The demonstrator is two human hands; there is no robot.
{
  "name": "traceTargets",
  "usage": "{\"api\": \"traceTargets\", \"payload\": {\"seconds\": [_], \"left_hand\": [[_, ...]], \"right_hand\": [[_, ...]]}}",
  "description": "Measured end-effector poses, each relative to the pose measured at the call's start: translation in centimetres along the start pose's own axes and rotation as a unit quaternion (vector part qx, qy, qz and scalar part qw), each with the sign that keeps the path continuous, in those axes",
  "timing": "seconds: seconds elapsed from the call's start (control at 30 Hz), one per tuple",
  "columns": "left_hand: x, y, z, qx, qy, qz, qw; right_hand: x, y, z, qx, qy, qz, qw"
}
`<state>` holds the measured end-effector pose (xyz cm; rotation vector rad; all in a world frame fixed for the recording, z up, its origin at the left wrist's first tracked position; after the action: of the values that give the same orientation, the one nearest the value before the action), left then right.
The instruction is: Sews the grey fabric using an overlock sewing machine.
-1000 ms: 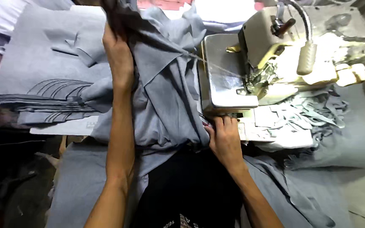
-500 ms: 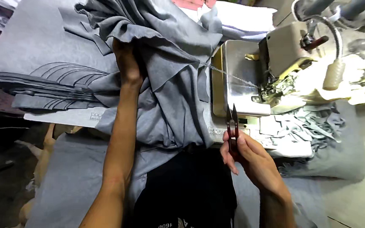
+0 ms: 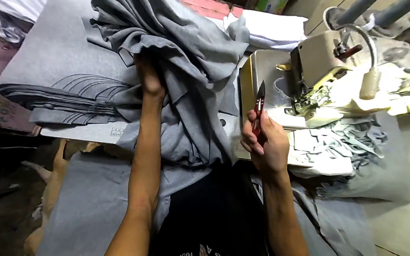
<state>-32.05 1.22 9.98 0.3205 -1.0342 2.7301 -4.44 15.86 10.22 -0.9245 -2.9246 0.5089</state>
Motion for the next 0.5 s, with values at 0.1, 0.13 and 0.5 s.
{"api": "traceTargets", "payload": {"seconds": [0.1,0.13,0.5], "left_hand": [[-0.5,0.2,0.4,0.021,0.002,0.011,1.000],[-1.0,0.5,1.0,0.067,-0.007,0.039,0.997],[-6.6,-3.0,1.9,0.165,-0.022,-0.237,0.957]], "right_hand": [[-1.9,0.9,0.4,-0.128,0.017,-0.081,0.988],[-2.6,1.5,0.4,-0.202,0.025,-0.101,0.974],[-5.0,8.1,0.9,-0.756,0.062,0.077,0.647]]}}
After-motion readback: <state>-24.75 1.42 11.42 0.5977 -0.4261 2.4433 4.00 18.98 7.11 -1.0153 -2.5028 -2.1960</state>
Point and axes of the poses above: each hand's wrist, its own x-axis towards the middle knuckle, its own y-axis out of the back of the hand, z = x × y, the point moved 9 cm from there along x, towards the middle knuckle
